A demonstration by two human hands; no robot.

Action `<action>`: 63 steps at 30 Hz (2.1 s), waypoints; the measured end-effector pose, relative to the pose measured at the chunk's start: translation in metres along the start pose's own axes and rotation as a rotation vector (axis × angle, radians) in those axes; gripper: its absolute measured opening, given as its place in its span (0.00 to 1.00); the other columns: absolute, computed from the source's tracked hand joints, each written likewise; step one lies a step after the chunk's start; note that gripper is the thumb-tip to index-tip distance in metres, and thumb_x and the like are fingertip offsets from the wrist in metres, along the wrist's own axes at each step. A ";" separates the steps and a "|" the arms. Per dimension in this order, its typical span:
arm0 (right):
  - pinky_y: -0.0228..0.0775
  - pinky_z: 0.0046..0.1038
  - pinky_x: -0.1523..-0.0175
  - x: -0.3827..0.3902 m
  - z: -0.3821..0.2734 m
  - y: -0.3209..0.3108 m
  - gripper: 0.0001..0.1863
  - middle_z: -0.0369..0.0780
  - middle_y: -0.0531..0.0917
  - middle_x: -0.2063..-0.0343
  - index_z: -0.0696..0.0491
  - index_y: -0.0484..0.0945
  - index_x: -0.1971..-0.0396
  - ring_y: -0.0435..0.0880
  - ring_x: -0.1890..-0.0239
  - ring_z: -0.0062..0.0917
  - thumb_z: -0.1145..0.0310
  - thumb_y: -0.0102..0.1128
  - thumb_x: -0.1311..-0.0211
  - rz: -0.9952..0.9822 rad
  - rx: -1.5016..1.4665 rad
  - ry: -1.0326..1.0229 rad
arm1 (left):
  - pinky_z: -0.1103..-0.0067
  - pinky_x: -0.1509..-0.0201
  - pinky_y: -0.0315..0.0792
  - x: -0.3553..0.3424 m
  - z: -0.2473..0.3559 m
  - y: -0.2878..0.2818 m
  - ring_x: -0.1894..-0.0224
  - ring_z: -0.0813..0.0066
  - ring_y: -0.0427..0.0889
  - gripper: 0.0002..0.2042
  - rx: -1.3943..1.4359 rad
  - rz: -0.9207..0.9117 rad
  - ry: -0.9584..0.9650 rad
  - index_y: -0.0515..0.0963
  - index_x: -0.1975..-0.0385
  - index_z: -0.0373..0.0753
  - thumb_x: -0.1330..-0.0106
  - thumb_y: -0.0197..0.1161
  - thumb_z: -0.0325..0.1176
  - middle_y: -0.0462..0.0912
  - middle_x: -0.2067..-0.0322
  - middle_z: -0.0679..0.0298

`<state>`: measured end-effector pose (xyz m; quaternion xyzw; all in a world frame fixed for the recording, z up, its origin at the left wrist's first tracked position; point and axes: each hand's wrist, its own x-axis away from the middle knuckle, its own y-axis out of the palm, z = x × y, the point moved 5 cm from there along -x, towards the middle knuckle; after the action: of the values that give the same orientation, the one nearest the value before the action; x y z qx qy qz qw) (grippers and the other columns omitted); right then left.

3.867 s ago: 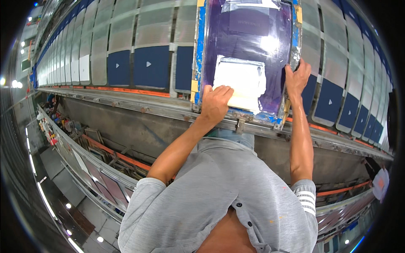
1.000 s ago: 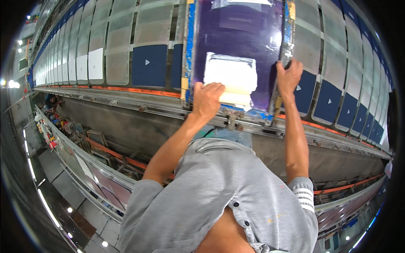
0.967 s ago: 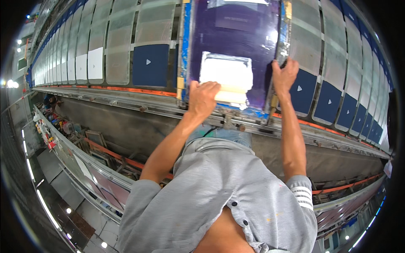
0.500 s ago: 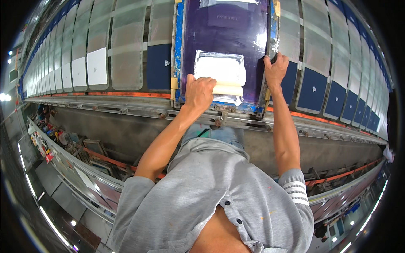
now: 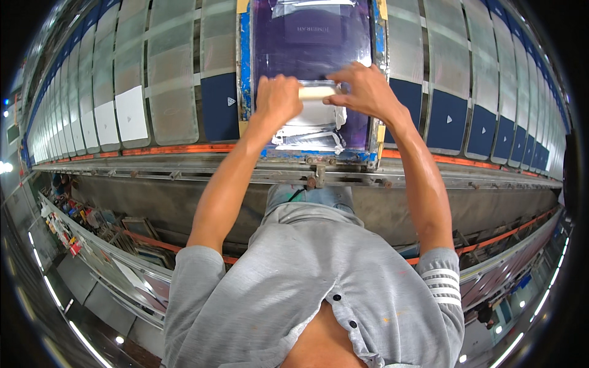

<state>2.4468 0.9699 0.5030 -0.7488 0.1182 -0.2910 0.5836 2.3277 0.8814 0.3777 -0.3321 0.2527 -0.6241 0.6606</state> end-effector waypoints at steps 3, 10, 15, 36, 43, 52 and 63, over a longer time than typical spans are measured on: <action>0.75 0.38 0.51 0.002 0.073 0.019 0.15 0.39 0.86 0.65 0.53 0.86 0.60 0.84 0.56 0.35 0.64 0.74 0.47 0.054 0.157 -0.028 | 0.62 0.61 0.68 -0.067 0.045 0.021 0.70 0.55 0.87 0.10 0.004 0.064 0.040 0.91 0.66 0.49 0.41 0.64 0.29 0.88 0.73 0.56; 0.75 0.39 0.52 0.170 0.050 0.082 0.07 0.37 0.84 0.69 0.51 0.83 0.70 0.82 0.57 0.32 0.76 0.64 0.51 0.190 0.055 0.007 | 0.65 0.59 0.64 0.066 0.131 0.101 0.71 0.62 0.86 0.11 0.059 0.135 0.037 0.91 0.67 0.51 0.43 0.65 0.25 0.89 0.72 0.61; 0.76 0.41 0.55 0.150 0.089 0.089 0.05 0.39 0.87 0.66 0.51 0.84 0.71 0.84 0.57 0.36 0.75 0.62 0.47 0.039 0.088 0.039 | 0.65 0.58 0.67 0.031 0.128 0.110 0.70 0.60 0.87 0.12 -0.042 -0.092 -0.004 0.90 0.66 0.51 0.43 0.64 0.25 0.89 0.73 0.60; 0.73 0.44 0.42 0.138 0.211 0.037 0.38 0.53 0.76 0.48 0.65 0.75 0.40 0.75 0.43 0.48 0.47 0.70 0.37 0.506 0.078 0.635 | 0.65 0.57 0.62 -0.012 0.116 0.068 0.64 0.60 0.88 0.16 0.035 0.221 0.081 0.89 0.60 0.43 0.45 0.63 0.19 0.90 0.64 0.59; 0.72 0.46 0.40 0.165 0.243 0.128 0.31 0.52 0.76 0.50 0.64 0.75 0.43 0.75 0.44 0.49 0.59 0.70 0.41 0.617 0.078 0.558 | 0.65 0.53 0.62 0.105 0.127 0.186 0.45 0.66 0.84 0.25 0.076 0.347 0.109 0.82 0.51 0.37 0.54 0.65 0.16 0.86 0.50 0.62; 0.72 0.44 0.41 0.205 0.256 0.093 0.31 0.53 0.77 0.51 0.65 0.76 0.43 0.77 0.46 0.49 0.64 0.71 0.45 0.737 0.044 0.504 | 0.67 0.55 0.60 0.089 0.162 0.162 0.53 0.70 0.88 0.15 0.179 0.307 0.133 0.83 0.60 0.39 0.44 0.58 0.16 0.90 0.57 0.63; 0.72 0.44 0.41 0.217 0.271 0.097 0.31 0.52 0.76 0.50 0.65 0.75 0.42 0.76 0.45 0.48 0.64 0.70 0.44 0.764 0.012 0.552 | 0.67 0.55 0.58 0.073 0.174 0.164 0.58 0.70 0.86 0.14 0.139 0.211 0.144 0.83 0.62 0.40 0.45 0.60 0.17 0.89 0.62 0.64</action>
<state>2.7919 1.0475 0.4353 -0.5431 0.5343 -0.2443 0.5999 2.5720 0.8307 0.3730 -0.2113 0.2890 -0.5894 0.7242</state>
